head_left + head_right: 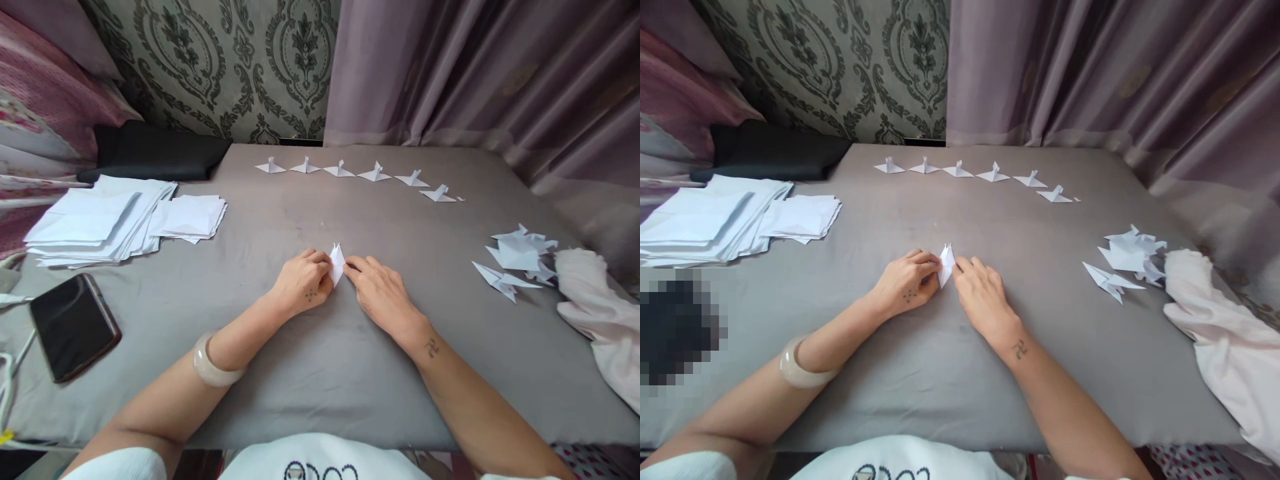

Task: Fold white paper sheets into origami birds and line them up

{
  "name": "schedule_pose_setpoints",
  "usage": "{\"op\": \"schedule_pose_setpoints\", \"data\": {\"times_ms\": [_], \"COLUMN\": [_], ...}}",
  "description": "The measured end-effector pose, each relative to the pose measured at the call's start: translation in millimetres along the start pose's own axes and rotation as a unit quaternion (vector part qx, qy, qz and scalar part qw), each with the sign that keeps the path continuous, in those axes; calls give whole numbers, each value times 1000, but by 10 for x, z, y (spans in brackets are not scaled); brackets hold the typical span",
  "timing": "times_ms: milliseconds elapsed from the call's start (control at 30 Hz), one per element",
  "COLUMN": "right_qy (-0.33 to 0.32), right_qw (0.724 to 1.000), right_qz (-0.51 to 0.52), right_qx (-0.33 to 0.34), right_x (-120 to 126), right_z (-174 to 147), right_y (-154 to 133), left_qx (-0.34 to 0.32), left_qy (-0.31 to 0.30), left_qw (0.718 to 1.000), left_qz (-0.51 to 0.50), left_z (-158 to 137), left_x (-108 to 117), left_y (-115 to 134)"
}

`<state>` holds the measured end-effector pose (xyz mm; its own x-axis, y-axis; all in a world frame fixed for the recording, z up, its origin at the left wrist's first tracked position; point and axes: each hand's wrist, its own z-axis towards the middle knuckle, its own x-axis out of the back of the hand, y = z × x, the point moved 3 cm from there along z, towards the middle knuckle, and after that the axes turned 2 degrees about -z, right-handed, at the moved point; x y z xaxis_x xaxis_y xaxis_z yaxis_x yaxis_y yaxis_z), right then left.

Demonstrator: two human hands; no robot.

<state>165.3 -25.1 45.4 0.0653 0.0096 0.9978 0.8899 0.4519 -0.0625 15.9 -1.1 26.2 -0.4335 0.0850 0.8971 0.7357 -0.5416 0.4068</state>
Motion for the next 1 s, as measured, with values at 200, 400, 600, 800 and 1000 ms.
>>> {"op": "schedule_pose_setpoints", "data": {"times_ms": [200,400,600,800,1000], "right_qy": [20,69,85,69,43], "right_qw": [995,979,916,821,736], "right_qz": [94,177,352,545,660], "right_qx": [-31,-77,-174,-157,-147], "right_x": [-49,-106,-262,-276,-133], "right_z": [50,90,172,213,199], "right_y": [118,151,289,355,268], "left_qx": [106,189,171,112,135], "left_qy": [56,44,57,12,59], "left_qw": [983,959,926,872,784], "left_qz": [-140,-206,-331,-476,-603], "left_z": [101,156,156,133,151], "left_x": [-61,-95,-83,-62,-6], "left_y": [-171,-197,-220,-184,-100]}}
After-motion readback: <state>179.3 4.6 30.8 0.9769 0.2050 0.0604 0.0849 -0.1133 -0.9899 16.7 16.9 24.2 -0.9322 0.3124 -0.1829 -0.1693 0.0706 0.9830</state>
